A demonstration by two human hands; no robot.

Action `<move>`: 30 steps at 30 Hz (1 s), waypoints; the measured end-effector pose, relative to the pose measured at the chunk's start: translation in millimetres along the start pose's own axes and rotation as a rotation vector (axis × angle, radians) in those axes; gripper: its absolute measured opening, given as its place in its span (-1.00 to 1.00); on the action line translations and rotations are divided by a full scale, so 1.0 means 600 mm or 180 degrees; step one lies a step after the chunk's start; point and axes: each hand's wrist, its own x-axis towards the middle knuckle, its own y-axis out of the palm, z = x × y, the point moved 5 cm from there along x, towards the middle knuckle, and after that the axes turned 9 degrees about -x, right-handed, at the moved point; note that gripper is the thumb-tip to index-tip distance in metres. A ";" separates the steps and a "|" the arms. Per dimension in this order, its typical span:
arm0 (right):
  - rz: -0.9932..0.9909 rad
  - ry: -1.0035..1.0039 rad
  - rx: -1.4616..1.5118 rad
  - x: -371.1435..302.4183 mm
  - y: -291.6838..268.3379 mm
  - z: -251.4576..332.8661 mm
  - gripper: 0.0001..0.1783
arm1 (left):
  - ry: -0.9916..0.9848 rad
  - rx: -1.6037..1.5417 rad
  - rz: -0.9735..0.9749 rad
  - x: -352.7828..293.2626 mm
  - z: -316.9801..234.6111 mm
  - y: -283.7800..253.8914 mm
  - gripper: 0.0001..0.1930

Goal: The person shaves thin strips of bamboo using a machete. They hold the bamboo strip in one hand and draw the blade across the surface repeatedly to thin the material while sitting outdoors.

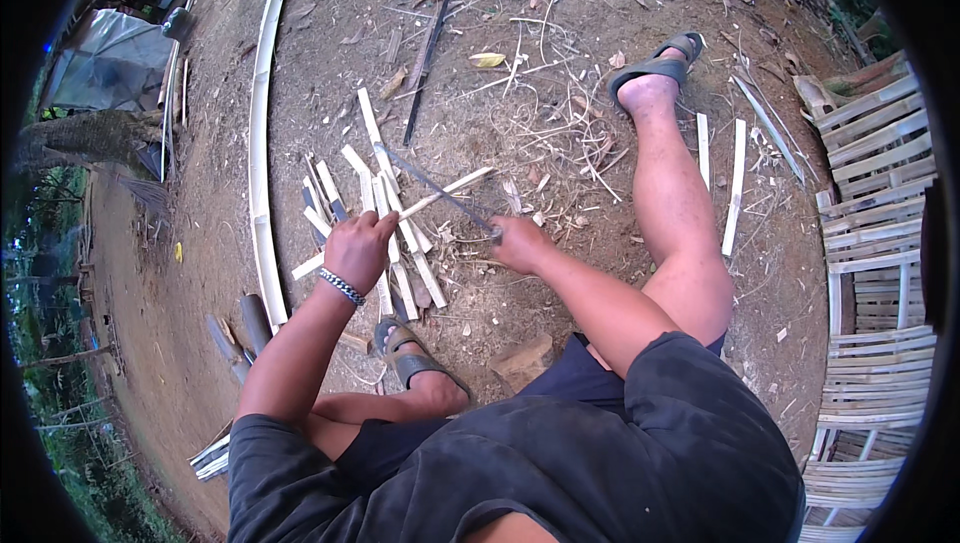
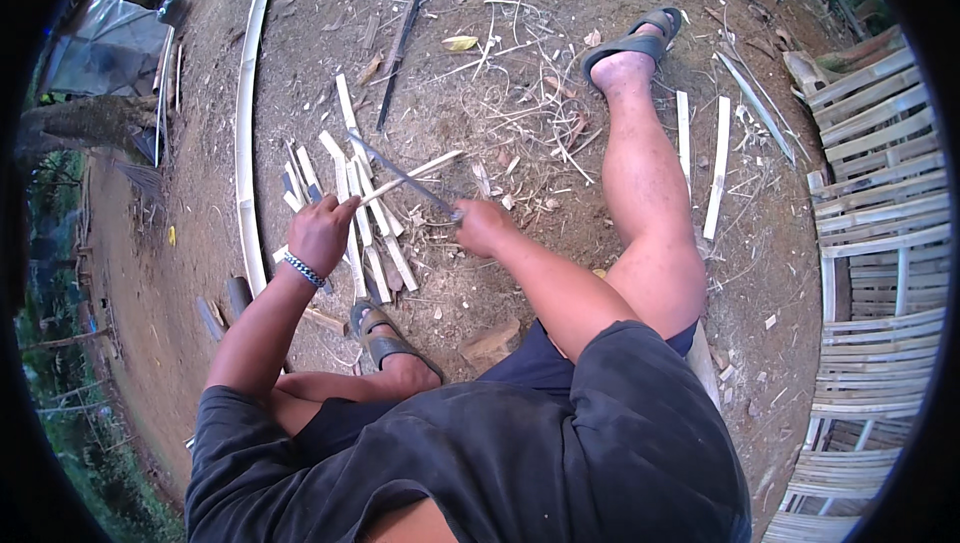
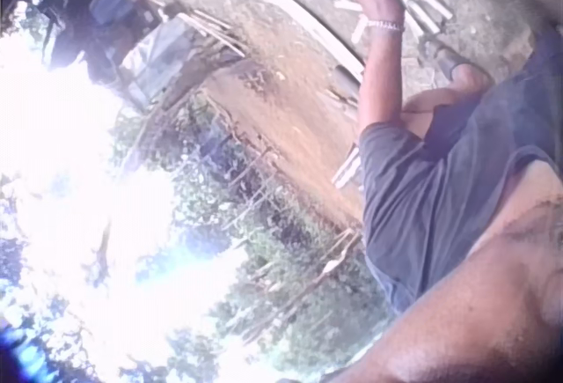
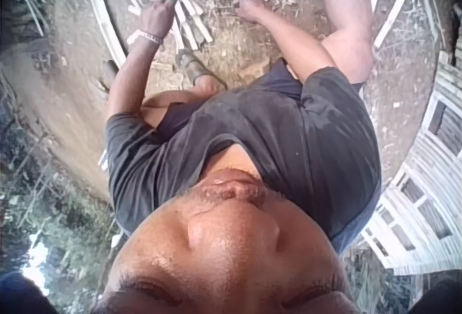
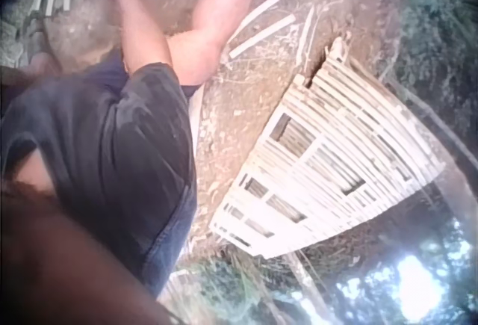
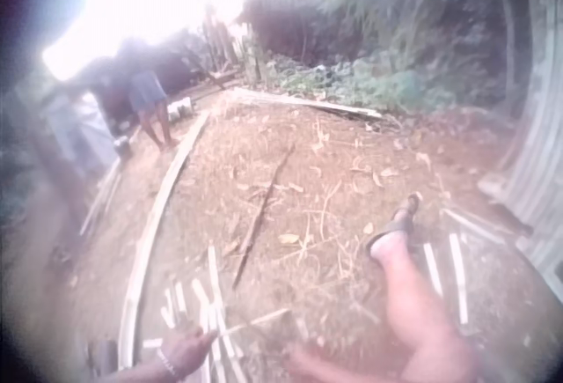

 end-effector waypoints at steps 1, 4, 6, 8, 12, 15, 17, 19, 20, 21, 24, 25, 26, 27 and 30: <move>-0.0022 0.0163 -0.0115 0.018 0.001 -0.035 -0.55 | 0.0036 0.0033 -0.0016 0.004 -0.001 -0.002 -0.64; -0.0148 0.0503 -0.0423 0.073 0.012 -0.152 -0.66 | 0.0045 -0.0037 -0.0212 -0.001 0.018 0.009 -0.70; -0.0357 0.0587 -0.0606 0.067 -0.005 -0.181 -0.69 | -0.0180 -0.0355 -0.0274 0.003 0.034 -0.007 -0.79; -0.0288 0.0667 -0.0463 0.081 0.031 -0.212 -0.69 | -0.0310 -0.1438 -0.0397 0.003 0.072 -0.021 -0.79; -0.0064 0.0812 -0.0200 0.068 0.037 -0.147 -0.67 | -0.1143 -0.2706 -0.0837 -0.040 0.192 -0.063 -0.71; -0.0213 0.0941 -0.0004 0.053 0.038 -0.156 -0.69 | -0.1301 -0.3795 -0.0433 -0.001 0.127 -0.050 -0.73; -0.0265 0.0967 0.0131 0.045 0.038 -0.148 -0.69 | -0.1424 -0.4478 -0.0240 0.035 0.026 -0.040 -0.71; -0.0212 0.1014 0.0245 0.023 0.025 -0.123 -0.67 | -0.1262 -0.5000 -0.0015 0.073 -0.080 -0.014 -0.66; -0.0232 0.1083 0.0363 0.025 0.030 -0.130 -0.66 | -0.1336 -0.5347 0.0107 0.095 -0.149 -0.013 -0.64; -0.0270 0.1122 0.0478 0.031 0.034 -0.134 -0.65 | -0.1146 -0.5619 0.0082 0.119 -0.197 0.005 -0.66; -0.0368 0.1237 0.0727 0.043 0.049 -0.147 -0.63 | -0.0770 -0.6369 0.0433 0.169 -0.384 -0.039 -0.61; -0.0363 0.1159 0.0770 0.054 0.054 -0.124 -0.63 | -0.0397 -0.6443 0.0629 0.183 -0.413 -0.038 -0.54; -0.0374 0.1130 0.0783 0.050 0.054 -0.119 -0.63 | -0.0063 -0.6894 0.1218 0.183 -0.466 -0.067 -0.50; -0.0405 0.1132 0.0771 0.040 0.051 -0.121 -0.63 | 0.0008 -0.6808 0.1693 0.187 -0.512 -0.058 -0.46; -0.0442 0.1064 0.0775 0.029 0.047 -0.104 -0.63 | 0.0968 -0.4945 0.1780 0.172 -0.524 -0.037 -0.40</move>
